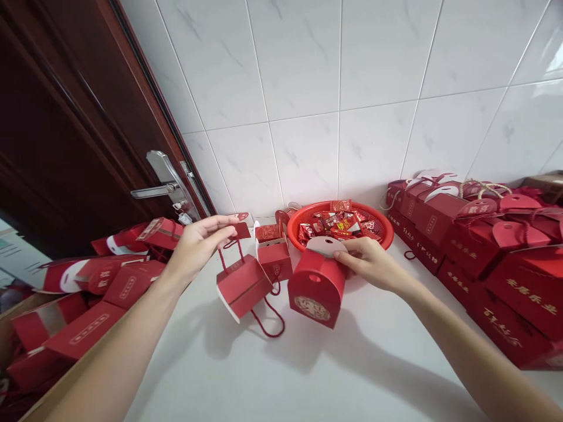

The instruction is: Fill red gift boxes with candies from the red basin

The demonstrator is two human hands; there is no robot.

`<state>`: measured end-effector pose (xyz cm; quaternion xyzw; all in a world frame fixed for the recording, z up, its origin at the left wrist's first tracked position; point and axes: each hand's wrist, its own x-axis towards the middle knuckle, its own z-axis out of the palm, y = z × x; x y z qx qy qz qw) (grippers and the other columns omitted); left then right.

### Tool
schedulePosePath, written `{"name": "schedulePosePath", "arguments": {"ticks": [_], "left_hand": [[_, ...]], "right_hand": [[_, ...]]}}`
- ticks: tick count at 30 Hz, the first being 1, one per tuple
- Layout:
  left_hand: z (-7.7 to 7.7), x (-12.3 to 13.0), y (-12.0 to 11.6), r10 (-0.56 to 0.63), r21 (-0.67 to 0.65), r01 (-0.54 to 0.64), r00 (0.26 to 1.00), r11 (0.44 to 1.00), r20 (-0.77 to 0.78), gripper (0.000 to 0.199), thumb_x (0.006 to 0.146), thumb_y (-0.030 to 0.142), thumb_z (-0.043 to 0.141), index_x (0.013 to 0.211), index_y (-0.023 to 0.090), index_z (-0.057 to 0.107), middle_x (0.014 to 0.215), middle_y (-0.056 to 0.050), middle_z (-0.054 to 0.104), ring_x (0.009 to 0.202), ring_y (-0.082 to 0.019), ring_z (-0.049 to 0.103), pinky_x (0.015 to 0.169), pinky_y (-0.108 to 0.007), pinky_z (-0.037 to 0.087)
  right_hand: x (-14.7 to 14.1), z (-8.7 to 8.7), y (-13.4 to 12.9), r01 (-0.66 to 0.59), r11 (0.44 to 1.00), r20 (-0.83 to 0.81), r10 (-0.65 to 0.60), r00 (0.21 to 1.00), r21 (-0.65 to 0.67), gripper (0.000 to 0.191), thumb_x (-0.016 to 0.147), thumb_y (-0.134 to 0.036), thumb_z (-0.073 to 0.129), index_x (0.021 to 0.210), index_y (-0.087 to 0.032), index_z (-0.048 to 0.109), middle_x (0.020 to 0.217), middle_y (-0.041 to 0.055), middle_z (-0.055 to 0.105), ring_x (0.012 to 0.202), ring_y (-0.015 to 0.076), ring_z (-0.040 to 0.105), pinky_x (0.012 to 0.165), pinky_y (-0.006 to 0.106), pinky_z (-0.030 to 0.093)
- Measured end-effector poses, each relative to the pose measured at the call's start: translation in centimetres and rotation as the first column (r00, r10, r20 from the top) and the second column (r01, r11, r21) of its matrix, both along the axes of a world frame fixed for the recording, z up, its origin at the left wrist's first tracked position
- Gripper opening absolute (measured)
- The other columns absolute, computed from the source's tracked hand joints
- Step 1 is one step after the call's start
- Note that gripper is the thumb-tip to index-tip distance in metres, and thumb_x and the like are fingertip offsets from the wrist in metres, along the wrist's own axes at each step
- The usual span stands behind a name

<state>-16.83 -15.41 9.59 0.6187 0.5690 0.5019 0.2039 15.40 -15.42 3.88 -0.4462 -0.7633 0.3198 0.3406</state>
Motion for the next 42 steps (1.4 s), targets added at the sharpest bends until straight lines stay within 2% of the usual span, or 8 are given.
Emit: {"name": "schedulePosePath", "arguments": {"ticks": [6,11,13,15,20,25,33,42], "left_hand": [[-2.4,-2.3,2.3,0.087,-0.002,-0.088,0.986,0.996,-0.141,0.042,0.066,0.045,0.066,0.097,0.018,0.072,0.084,-0.007,0.073,0.074,-0.022,0.066,0.076,-0.035,0.054],[-3.4,-0.6,1.2,0.273,0.168,-0.217,0.801,0.962,-0.533,0.043,0.075,0.044,0.057,0.107,0.019,0.073,0.116,-0.013,0.071,0.109,-0.033,0.064,0.101,-0.046,0.047],[-3.3,1.9,-0.2,0.159,0.178,-0.07,0.817,0.982,-0.554,0.041,0.084,0.044,0.052,0.11,0.02,0.074,0.12,-0.011,0.069,0.112,-0.029,0.062,0.101,-0.04,0.047],[-3.3,4.8,-1.7,-0.161,-0.027,0.176,0.815,0.984,-0.557,0.039,0.09,0.047,0.05,0.109,0.024,0.075,0.116,-0.007,0.07,0.106,-0.024,0.064,0.096,-0.033,0.049],[-4.2,10.4,-2.9,-0.547,-0.397,0.387,0.69,0.832,-0.474,0.045,0.097,0.051,0.04,0.098,0.023,0.076,0.08,-0.004,0.068,0.075,-0.021,0.062,0.069,-0.029,0.045],[-5.2,12.3,-1.4,-0.626,-0.468,0.426,0.621,0.774,-0.471,0.049,0.1,0.047,0.031,0.081,0.021,0.068,0.069,-0.001,0.062,0.064,-0.018,0.054,0.061,-0.028,0.035],[-6.1,12.8,-0.7,-0.637,-0.516,0.382,0.55,0.767,-0.539,0.047,0.101,0.039,0.026,0.082,0.023,0.065,0.078,-0.004,0.068,0.072,-0.022,0.06,0.063,-0.031,0.034],[-5.8,11.9,-0.2,-0.611,-0.542,0.365,0.69,0.757,-0.389,0.045,0.097,0.061,0.035,0.089,0.021,0.055,0.079,-0.002,0.068,0.067,-0.019,0.062,0.06,-0.029,0.041]], "right_hand": [[0.6,-1.4,1.4,-0.155,0.959,0.093,0.181,0.979,-0.235,0.035,0.084,-0.045,0.055,0.063,-0.019,0.048,0.068,0.0013,0.056,0.062,0.0142,0.054,0.053,0.025,0.042],[0.9,-2.7,2.5,-0.216,0.943,0.203,0.27,0.941,-0.253,0.032,0.083,-0.037,0.056,0.06,-0.019,0.043,0.059,-0.002,0.05,0.056,0.0116,0.049,0.051,0.024,0.035],[0.9,-2.5,2.5,-0.225,0.947,0.254,0.281,0.925,-0.228,0.03,0.084,-0.036,0.055,0.06,-0.019,0.046,0.058,-0.0025,0.05,0.055,0.011,0.047,0.051,0.024,0.033],[1.0,-2.0,2.0,-0.197,0.964,0.315,0.245,0.917,-0.176,0.027,0.085,-0.036,0.054,0.065,-0.019,0.054,0.06,-0.0017,0.054,0.056,0.0118,0.048,0.053,0.025,0.034],[1.4,0.3,-0.4,-0.003,1.0,0.434,0.01,0.901,-0.016,0.025,0.09,-0.039,0.056,0.075,-0.019,0.06,0.069,0.0018,0.064,0.059,0.0142,0.052,0.054,0.026,0.033],[1.7,1.6,-2.2,-0.143,0.989,0.375,0.115,0.92,0.048,0.026,0.093,-0.032,0.052,0.071,-0.021,0.062,0.062,-0.0008,0.058,0.053,0.0119,0.045,0.052,0.026,0.031],[0.5,0.7,-1.9,-0.4,0.915,0.578,0.359,0.733,-0.061,0.02,0.095,-0.024,0.049,0.081,-0.021,0.063,0.066,-0.0024,0.055,0.054,0.0114,0.041,0.055,0.027,0.027],[1.6,1.7,-2.4,-0.337,0.939,0.523,0.319,0.79,-0.062,0.02,0.098,-0.038,0.049,0.093,-0.023,0.061,0.067,-0.0014,0.056,0.056,0.0142,0.048,0.054,0.027,0.031]]}}
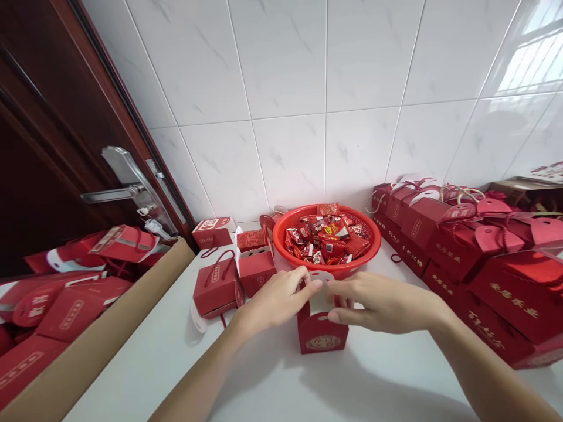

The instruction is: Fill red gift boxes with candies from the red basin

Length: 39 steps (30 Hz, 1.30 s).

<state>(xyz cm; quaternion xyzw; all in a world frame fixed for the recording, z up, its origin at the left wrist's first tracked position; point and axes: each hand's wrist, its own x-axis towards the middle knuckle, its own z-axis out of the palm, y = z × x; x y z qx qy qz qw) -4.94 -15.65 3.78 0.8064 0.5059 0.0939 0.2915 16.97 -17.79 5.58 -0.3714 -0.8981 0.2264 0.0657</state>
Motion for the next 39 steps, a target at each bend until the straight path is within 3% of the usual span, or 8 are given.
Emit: {"name": "schedulePosePath", "arguments": {"ticks": [5,9,12,18,22,26,29,39], "left_hand": [[0.8,-1.6,0.5,-0.059,-0.149,0.067,0.996,0.987,0.059,0.029,0.095,0.042,0.044,0.105,0.021,0.06,0.089,-0.002,0.072,0.071,-0.017,0.066,0.068,-0.027,0.048],[1.0,-3.2,1.0,-0.118,-0.117,0.112,0.992,0.987,-0.051,0.05,0.091,0.036,0.049,0.14,0.027,0.053,0.139,-0.005,0.061,0.113,-0.023,0.062,0.089,-0.029,0.048],[0.8,-3.8,1.0,-0.149,-0.123,0.133,0.98,0.983,-0.133,0.061,0.088,0.031,0.052,0.148,0.028,0.047,0.148,-0.005,0.055,0.131,-0.027,0.052,0.099,-0.032,0.044],[0.8,-3.1,0.1,-0.142,-0.063,0.132,0.969,0.989,-0.201,0.066,0.083,0.031,0.052,0.148,0.026,0.048,0.142,-0.008,0.058,0.131,-0.031,0.05,0.094,-0.033,0.045],[1.4,-2.4,-0.7,-0.13,-0.107,0.11,0.971,0.988,-0.202,0.077,0.077,0.037,0.06,0.15,0.024,0.044,0.113,-0.009,0.068,0.107,-0.031,0.062,0.076,-0.031,0.047],[1.7,-2.0,-0.9,-0.172,-0.184,0.137,0.967,0.973,-0.186,0.098,0.071,0.042,0.068,0.158,0.021,0.027,0.092,-0.004,0.066,0.083,-0.025,0.064,0.06,-0.026,0.042],[1.6,-2.1,-0.6,-0.19,-0.206,0.154,0.968,0.966,-0.165,0.092,0.071,0.042,0.07,0.154,0.021,0.036,0.09,-0.003,0.066,0.083,-0.025,0.064,0.059,-0.025,0.041],[-0.4,-2.5,1.6,-0.096,-0.169,0.076,0.989,0.983,-0.111,0.096,0.069,0.057,0.075,0.151,0.021,0.042,0.097,-0.005,0.067,0.091,-0.025,0.063,0.071,-0.027,0.045]], "right_hand": [[0.8,0.1,0.4,0.15,0.984,0.059,-0.156,0.986,0.091,0.026,0.094,-0.029,0.051,0.07,-0.021,0.052,0.066,0.0009,0.057,0.059,0.0149,0.048,0.054,0.028,0.03],[1.4,0.1,0.7,0.264,0.963,0.167,-0.27,0.948,0.06,0.004,0.081,-0.023,0.064,0.084,-0.022,0.061,0.082,0.0033,0.067,0.07,0.0187,0.059,0.057,0.028,0.034],[1.9,0.0,0.7,0.324,0.945,0.211,-0.326,0.922,0.046,0.026,0.076,-0.024,0.069,0.101,-0.023,0.064,0.085,0.0031,0.07,0.075,0.0217,0.063,0.059,0.028,0.037],[1.8,-0.4,0.9,0.277,0.959,0.322,-0.282,0.904,0.062,0.023,0.074,-0.033,0.073,0.093,-0.021,0.068,0.083,0.0048,0.069,0.077,0.0249,0.065,0.06,0.03,0.036],[1.6,-0.5,1.2,0.206,0.977,0.263,-0.212,0.941,0.05,0.013,0.082,-0.033,0.066,0.086,-0.021,0.07,0.078,0.0053,0.069,0.072,0.0231,0.064,0.059,0.03,0.035],[1.6,-0.8,1.3,0.179,0.984,0.204,-0.177,0.963,0.004,0.036,0.078,-0.056,0.071,0.075,-0.021,0.067,0.069,0.0039,0.066,0.063,0.0211,0.059,0.056,0.03,0.034],[1.5,-0.9,1.3,0.172,0.985,0.235,-0.161,0.959,-0.024,0.052,0.068,-0.071,0.073,0.073,-0.02,0.064,0.072,0.0046,0.066,0.064,0.0214,0.059,0.057,0.03,0.034],[1.5,-0.9,1.6,0.246,0.969,0.244,-0.238,0.94,-0.002,0.049,0.064,-0.05,0.084,0.1,-0.022,0.066,0.097,0.0053,0.071,0.087,0.026,0.064,0.067,0.03,0.041]]}}
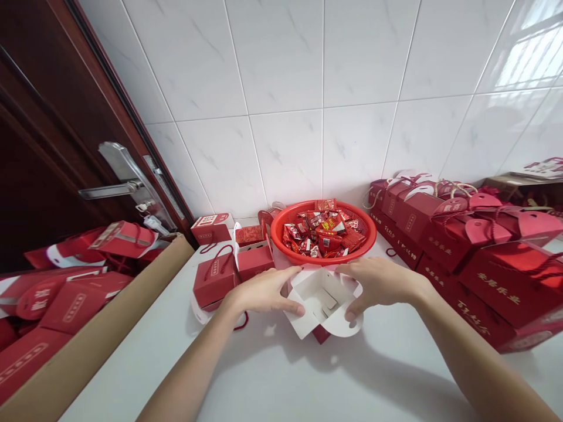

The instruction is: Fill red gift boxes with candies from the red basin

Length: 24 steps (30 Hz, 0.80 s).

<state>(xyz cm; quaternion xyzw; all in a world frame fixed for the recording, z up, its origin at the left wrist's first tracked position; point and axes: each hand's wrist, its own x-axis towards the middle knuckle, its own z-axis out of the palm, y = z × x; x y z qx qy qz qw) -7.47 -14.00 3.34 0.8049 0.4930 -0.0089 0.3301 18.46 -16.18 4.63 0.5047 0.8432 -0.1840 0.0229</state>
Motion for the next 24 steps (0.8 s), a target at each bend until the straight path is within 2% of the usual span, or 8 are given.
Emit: {"name": "schedulePosePath", "arguments": {"ticks": [5,9,13,16,18,20,21,24], "left_hand": [[1.0,-0.3,-0.9,-0.041,0.076,0.038,0.998,0.996,0.048,0.093,0.073,0.059,0.072,0.153,0.023,0.04,0.088,-0.002,0.067,0.081,-0.022,0.063,0.065,-0.025,0.043],[2.4,-0.7,-0.7,-0.011,0.212,-0.032,0.98,0.977,0.198,0.065,0.086,0.056,0.061,0.143,0.025,0.053,0.097,-0.003,0.071,0.085,-0.021,0.066,0.073,-0.027,0.049],[2.6,0.9,3.2,-0.085,0.373,-0.027,0.956,0.928,0.282,0.047,0.091,0.048,0.054,0.128,0.022,0.066,0.125,-0.007,0.069,0.109,-0.024,0.065,0.092,-0.031,0.05],[1.9,4.5,7.5,-0.11,0.302,0.076,0.989,0.95,0.096,0.047,0.086,0.046,0.058,0.123,0.019,0.068,0.119,-0.011,0.073,0.111,-0.028,0.067,0.093,-0.033,0.05],[1.2,7.2,9.6,-0.07,0.211,0.098,0.988,0.973,-0.138,0.067,0.071,0.051,0.074,0.13,0.022,0.063,0.13,-0.014,0.068,0.12,-0.036,0.062,0.097,-0.04,0.049],[0.4,9.3,10.8,-0.034,0.084,0.059,0.96,0.995,-0.278,0.107,0.057,0.045,0.084,0.151,0.02,0.04,0.138,-0.022,0.06,0.121,-0.042,0.061,0.096,-0.048,0.05],[0.0,9.9,11.1,-0.018,0.074,0.044,0.95,0.996,-0.311,0.12,0.054,0.043,0.086,0.156,0.017,0.029,0.143,-0.026,0.054,0.123,-0.044,0.059,0.096,-0.052,0.049],[-1.1,10.4,11.3,0.05,0.115,-0.013,0.943,0.993,-0.329,0.126,0.051,0.044,0.086,0.158,0.02,0.024,0.155,-0.029,0.036,0.133,-0.048,0.048,0.1,-0.059,0.045]], "right_hand": [[1.9,1.3,-0.2,-0.019,0.995,-0.154,0.035,0.987,0.101,0.04,0.074,-0.051,0.076,0.103,-0.024,0.069,0.092,0.0048,0.072,0.082,0.0235,0.067,0.067,0.029,0.045],[3.8,2.4,0.3,0.095,0.955,-0.314,-0.002,0.95,0.281,0.034,0.084,-0.051,0.064,0.104,-0.024,0.071,0.087,0.0043,0.073,0.077,0.0211,0.067,0.067,0.029,0.048],[3.8,1.2,3.4,0.297,0.879,-0.527,-0.062,0.847,0.374,0.027,0.087,-0.044,0.058,0.089,-0.022,0.073,0.087,0.0039,0.075,0.075,0.0188,0.067,0.068,0.028,0.048],[2.7,-1.0,7.6,0.463,0.807,-0.667,-0.12,0.736,0.366,0.018,0.082,-0.032,0.058,0.079,-0.02,0.071,0.085,0.0044,0.076,0.075,0.0185,0.068,0.07,0.028,0.05],[1.9,-2.6,10.5,0.565,0.756,-0.72,-0.185,0.669,0.331,0.011,0.077,-0.026,0.06,0.074,-0.02,0.07,0.08,0.004,0.076,0.073,0.0189,0.069,0.07,0.029,0.05],[1.5,-3.7,12.9,0.629,0.725,-0.763,-0.23,0.604,0.279,0.008,0.073,-0.022,0.061,0.07,-0.021,0.068,0.078,0.0039,0.076,0.074,0.0198,0.07,0.071,0.029,0.051],[1.4,-4.1,13.7,0.646,0.721,-0.78,-0.246,0.576,0.25,0.008,0.071,-0.02,0.061,0.068,-0.021,0.068,0.077,0.004,0.076,0.074,0.0203,0.07,0.071,0.029,0.051],[1.7,-4.9,15.1,0.663,0.717,-0.8,-0.258,0.541,0.217,0.007,0.07,-0.02,0.06,0.066,-0.021,0.067,0.074,0.0048,0.075,0.074,0.0218,0.071,0.07,0.031,0.052]]}}
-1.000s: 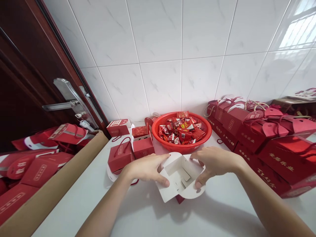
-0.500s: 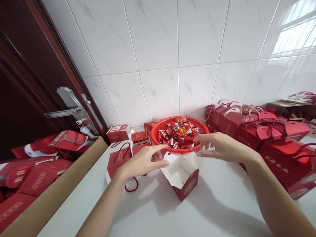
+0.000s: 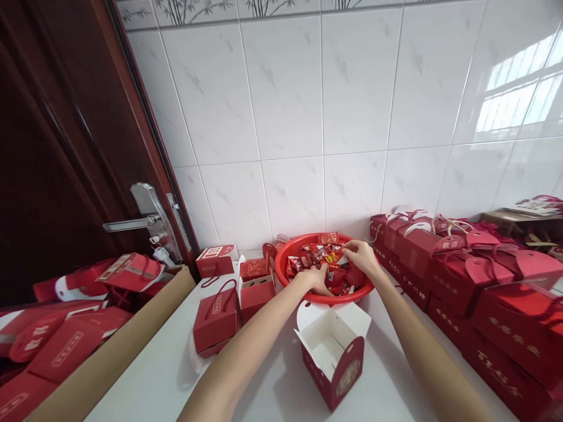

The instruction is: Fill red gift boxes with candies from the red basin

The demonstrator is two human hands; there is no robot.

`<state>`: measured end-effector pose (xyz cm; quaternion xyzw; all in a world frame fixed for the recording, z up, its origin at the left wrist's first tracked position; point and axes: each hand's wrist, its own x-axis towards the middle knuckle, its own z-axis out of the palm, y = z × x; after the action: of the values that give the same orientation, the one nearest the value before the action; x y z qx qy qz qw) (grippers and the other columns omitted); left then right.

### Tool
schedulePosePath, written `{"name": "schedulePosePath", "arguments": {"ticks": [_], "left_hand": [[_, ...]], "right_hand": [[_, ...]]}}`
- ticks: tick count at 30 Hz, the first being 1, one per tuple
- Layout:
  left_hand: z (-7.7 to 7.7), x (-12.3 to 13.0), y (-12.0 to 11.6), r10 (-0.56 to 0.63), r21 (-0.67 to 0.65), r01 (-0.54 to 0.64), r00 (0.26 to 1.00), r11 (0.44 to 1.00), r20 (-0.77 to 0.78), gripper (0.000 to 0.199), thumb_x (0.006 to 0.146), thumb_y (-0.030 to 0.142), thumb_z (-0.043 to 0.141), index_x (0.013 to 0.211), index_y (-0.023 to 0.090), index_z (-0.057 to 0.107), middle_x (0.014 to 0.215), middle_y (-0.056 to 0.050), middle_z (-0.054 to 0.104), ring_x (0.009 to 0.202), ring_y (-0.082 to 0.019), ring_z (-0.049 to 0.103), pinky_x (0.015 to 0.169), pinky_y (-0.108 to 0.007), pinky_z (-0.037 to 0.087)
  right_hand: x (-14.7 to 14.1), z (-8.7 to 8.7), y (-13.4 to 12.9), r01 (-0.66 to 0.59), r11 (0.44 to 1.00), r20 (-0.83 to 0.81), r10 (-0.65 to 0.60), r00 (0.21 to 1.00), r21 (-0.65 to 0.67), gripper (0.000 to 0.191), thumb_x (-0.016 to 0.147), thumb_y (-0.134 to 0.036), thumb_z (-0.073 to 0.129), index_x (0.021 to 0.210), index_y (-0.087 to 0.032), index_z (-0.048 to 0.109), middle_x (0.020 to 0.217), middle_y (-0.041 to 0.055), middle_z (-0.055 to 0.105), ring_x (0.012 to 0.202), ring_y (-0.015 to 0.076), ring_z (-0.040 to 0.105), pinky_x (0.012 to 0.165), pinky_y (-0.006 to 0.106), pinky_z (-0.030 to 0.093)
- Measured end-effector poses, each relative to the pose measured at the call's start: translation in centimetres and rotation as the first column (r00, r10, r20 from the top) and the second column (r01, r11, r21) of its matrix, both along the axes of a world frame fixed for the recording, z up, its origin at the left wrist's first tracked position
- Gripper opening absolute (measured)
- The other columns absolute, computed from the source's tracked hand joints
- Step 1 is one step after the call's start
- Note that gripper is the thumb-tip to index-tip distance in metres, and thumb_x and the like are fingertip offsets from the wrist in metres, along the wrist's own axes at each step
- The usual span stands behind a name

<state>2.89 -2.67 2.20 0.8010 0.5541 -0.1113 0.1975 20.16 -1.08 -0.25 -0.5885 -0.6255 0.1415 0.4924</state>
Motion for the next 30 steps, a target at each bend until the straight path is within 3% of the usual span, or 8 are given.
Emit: {"name": "schedulePosePath", "arguments": {"ticks": [3,5,8,16,20,26,30], "left_hand": [[-0.6,-0.7,0.1,0.067,-0.006,-0.067,0.998,0.998,0.0,0.126,0.048,0.043,0.086,0.157,0.019,0.027,0.162,-0.028,0.021,0.141,-0.05,0.037,0.105,-0.06,0.042],[-0.7,-1.0,0.3,0.085,-0.018,-0.085,0.996,0.996,0.013,0.126,0.045,0.042,0.087,0.155,0.018,0.03,0.163,-0.027,0.02,0.142,-0.049,0.037,0.106,-0.056,0.043],[-0.8,-1.0,0.8,0.084,0.004,-0.085,0.995,0.996,0.044,0.117,0.045,0.042,0.086,0.15,0.016,0.04,0.158,-0.026,0.033,0.136,-0.046,0.047,0.1,-0.05,0.049],[-1.6,-1.6,2.0,0.005,0.096,-0.016,0.994,0.995,0.109,0.065,0.055,0.027,0.082,0.117,0.015,0.068,0.133,-0.02,0.062,0.102,-0.032,0.07,0.073,-0.03,0.055],[-1.5,-2.5,2.1,0.012,0.133,-0.033,0.988,0.991,0.156,0.055,0.054,0.016,0.081,0.109,0.015,0.073,0.114,-0.014,0.071,0.086,-0.025,0.072,0.063,-0.025,0.052],[-1.4,-2.9,1.6,0.022,0.178,-0.074,0.961,0.981,0.275,0.042,0.051,0.009,0.079,0.092,0.016,0.077,0.091,-0.006,0.073,0.073,-0.019,0.067,0.052,-0.022,0.046],[-1.5,-2.8,1.5,0.039,0.145,-0.133,0.854,0.98,0.519,0.027,0.054,0.003,0.068,0.075,0.017,0.077,0.075,-0.002,0.072,0.065,-0.015,0.063,0.057,-0.022,0.047]], "right_hand": [[0.5,-0.6,0.3,-0.002,1.0,-0.062,0.002,0.998,0.008,0.007,0.07,-0.023,0.061,0.07,-0.021,0.067,0.075,0.0052,0.076,0.074,0.022,0.071,0.07,0.031,0.053],[0.7,-0.9,0.4,-0.01,1.0,-0.122,0.011,0.993,0.01,0.007,0.07,-0.025,0.062,0.072,-0.021,0.067,0.076,0.0052,0.075,0.074,0.0219,0.071,0.071,0.032,0.053],[0.9,-1.2,0.6,-0.021,1.0,-0.188,0.025,0.982,0.02,0.008,0.069,-0.026,0.063,0.071,-0.021,0.068,0.075,0.0052,0.075,0.073,0.0218,0.071,0.071,0.032,0.054],[0.9,-1.2,0.2,-0.038,0.999,-0.282,0.038,0.959,0.003,0.016,0.067,-0.033,0.064,0.074,-0.02,0.069,0.074,0.0054,0.074,0.074,0.0221,0.069,0.069,0.032,0.052],[0.8,-1.1,0.0,-0.056,0.998,-0.312,0.061,0.948,0.025,0.017,0.065,-0.034,0.065,0.073,-0.02,0.068,0.074,0.0049,0.073,0.073,0.021,0.068,0.066,0.031,0.052],[0.4,-0.8,-0.2,-0.194,0.981,-0.425,0.17,0.889,-0.015,0.017,0.063,-0.033,0.066,0.073,-0.019,0.065,0.067,0.0021,0.069,0.057,0.0165,0.065,0.058,0.028,0.053],[0.3,-0.8,-0.2,-0.278,0.961,-0.404,0.251,0.879,-0.007,0.019,0.065,-0.034,0.07,0.075,-0.019,0.064,0.074,0.0046,0.072,0.061,0.0198,0.07,0.061,0.03,0.055]]}}
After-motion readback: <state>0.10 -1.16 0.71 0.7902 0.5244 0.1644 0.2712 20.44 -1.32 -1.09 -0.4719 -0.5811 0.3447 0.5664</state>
